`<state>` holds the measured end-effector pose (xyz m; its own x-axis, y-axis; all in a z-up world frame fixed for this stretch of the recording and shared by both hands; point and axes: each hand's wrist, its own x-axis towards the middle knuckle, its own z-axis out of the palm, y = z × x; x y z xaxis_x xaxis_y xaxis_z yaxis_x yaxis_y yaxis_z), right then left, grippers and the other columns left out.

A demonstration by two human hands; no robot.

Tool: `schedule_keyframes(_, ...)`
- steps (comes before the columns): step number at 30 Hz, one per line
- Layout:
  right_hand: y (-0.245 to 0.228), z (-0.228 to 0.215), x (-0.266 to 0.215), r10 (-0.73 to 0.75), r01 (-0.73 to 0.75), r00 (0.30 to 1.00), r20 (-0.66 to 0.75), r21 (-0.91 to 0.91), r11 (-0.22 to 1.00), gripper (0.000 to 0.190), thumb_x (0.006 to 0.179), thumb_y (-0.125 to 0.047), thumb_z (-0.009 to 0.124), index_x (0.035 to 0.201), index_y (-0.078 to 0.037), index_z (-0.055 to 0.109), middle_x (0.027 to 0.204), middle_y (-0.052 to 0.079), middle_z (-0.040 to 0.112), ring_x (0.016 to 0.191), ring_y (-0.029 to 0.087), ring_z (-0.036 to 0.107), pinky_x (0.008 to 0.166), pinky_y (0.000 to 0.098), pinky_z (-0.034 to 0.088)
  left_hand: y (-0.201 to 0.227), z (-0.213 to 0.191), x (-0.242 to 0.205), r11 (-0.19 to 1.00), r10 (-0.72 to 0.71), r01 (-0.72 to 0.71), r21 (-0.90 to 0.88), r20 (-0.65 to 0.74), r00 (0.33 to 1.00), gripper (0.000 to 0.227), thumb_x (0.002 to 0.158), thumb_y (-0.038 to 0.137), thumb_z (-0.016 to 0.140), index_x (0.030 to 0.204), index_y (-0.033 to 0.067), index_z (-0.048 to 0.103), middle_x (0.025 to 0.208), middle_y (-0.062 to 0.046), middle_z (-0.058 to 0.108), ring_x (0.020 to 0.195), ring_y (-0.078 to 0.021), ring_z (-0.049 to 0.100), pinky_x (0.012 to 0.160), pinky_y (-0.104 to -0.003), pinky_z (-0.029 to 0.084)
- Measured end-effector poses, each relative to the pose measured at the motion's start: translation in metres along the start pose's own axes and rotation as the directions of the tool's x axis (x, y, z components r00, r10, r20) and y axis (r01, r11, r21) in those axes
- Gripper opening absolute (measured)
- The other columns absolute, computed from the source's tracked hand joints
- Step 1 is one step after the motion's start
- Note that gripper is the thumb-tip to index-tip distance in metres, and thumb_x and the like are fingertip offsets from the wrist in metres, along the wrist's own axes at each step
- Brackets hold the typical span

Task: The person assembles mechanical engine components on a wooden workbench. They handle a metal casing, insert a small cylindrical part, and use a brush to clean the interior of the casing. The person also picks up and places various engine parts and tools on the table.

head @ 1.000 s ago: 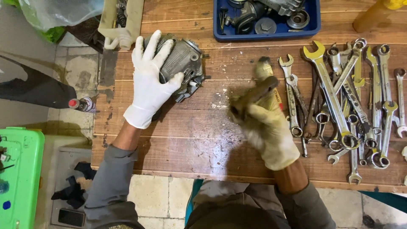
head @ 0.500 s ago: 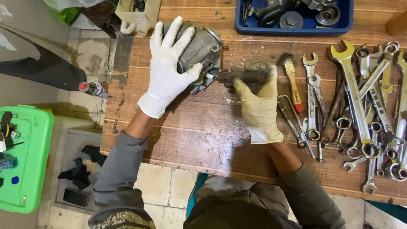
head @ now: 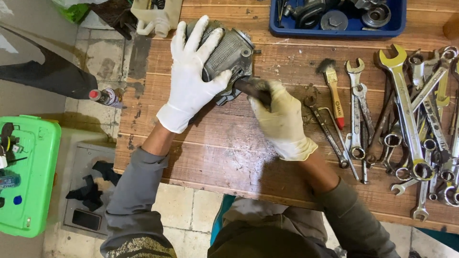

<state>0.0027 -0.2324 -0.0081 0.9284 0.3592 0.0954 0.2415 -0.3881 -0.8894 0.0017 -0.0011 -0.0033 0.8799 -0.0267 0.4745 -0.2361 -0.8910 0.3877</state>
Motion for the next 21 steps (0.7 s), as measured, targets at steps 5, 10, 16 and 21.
schedule_keyframes(5, 0.023, -0.007, 0.009, -0.454, 0.463, 0.886, 0.091, -0.228, 0.857, 0.026, 0.101, -0.011, 0.068, 0.124, -0.001, 0.062, 0.111, 0.016, 0.07, 0.091, 0.03, 0.071, 0.081, 0.0401, 0.061, 0.0, 0.0, 0.0, 1.0, 0.008, -0.008, 0.003, 0.001, 1.0, 0.07, 0.089, 0.042, 0.074, 0.151, 0.0147, 0.056, 0.164, -0.012, 0.035, 0.152, -0.0499, 0.019, 0.126, -0.069, 0.022)
schedule_keyframes(10, 0.014, -0.006, 0.007, -0.241, 0.343, 0.934, 0.265, -0.466, 0.816, 0.036, 0.108, -0.038, 0.051, 0.124, -0.007, 0.059, 0.092, 0.01, 0.064, 0.059, 0.021, 0.06, 0.044, 0.0362, 0.052, 0.002, -0.001, 0.0, 1.0, -0.005, 0.005, -0.006, 0.006, 1.0, 0.07, 0.088, 0.043, 0.073, 0.15, 0.014, 0.057, 0.164, -0.012, 0.035, 0.152, -0.0502, 0.018, 0.125, -0.07, 0.022)
schedule_keyframes(16, 0.013, 0.001, 0.007, -0.133, 0.153, 0.988, 0.078, -0.603, 0.783, 0.055, 0.107, -0.059, 0.056, 0.084, -0.01, 0.053, 0.048, -0.002, 0.049, 0.037, 0.016, 0.049, 0.032, 0.0355, 0.042, 0.001, -0.001, 0.0, 1.0, -0.014, 0.014, -0.012, 0.012, 1.0, 0.071, 0.088, 0.046, 0.072, 0.151, 0.0163, 0.056, 0.165, -0.011, 0.035, 0.152, -0.0514, 0.019, 0.125, -0.069, 0.021)
schedule_keyframes(21, -0.008, -0.011, 0.007, -0.175, 0.231, 0.967, 0.183, -0.358, 0.904, 0.034, 0.104, -0.024, 0.062, 0.124, -0.003, 0.045, 0.09, 0.014, 0.074, 0.062, 0.029, 0.074, 0.056, 0.0459, 0.063, 0.002, -0.001, 0.0, 1.0, -0.018, 0.018, -0.014, 0.009, 1.0, 0.073, 0.085, 0.04, 0.075, 0.15, 0.0153, 0.056, 0.164, -0.011, 0.035, 0.152, -0.0516, 0.019, 0.125, -0.069, 0.021)
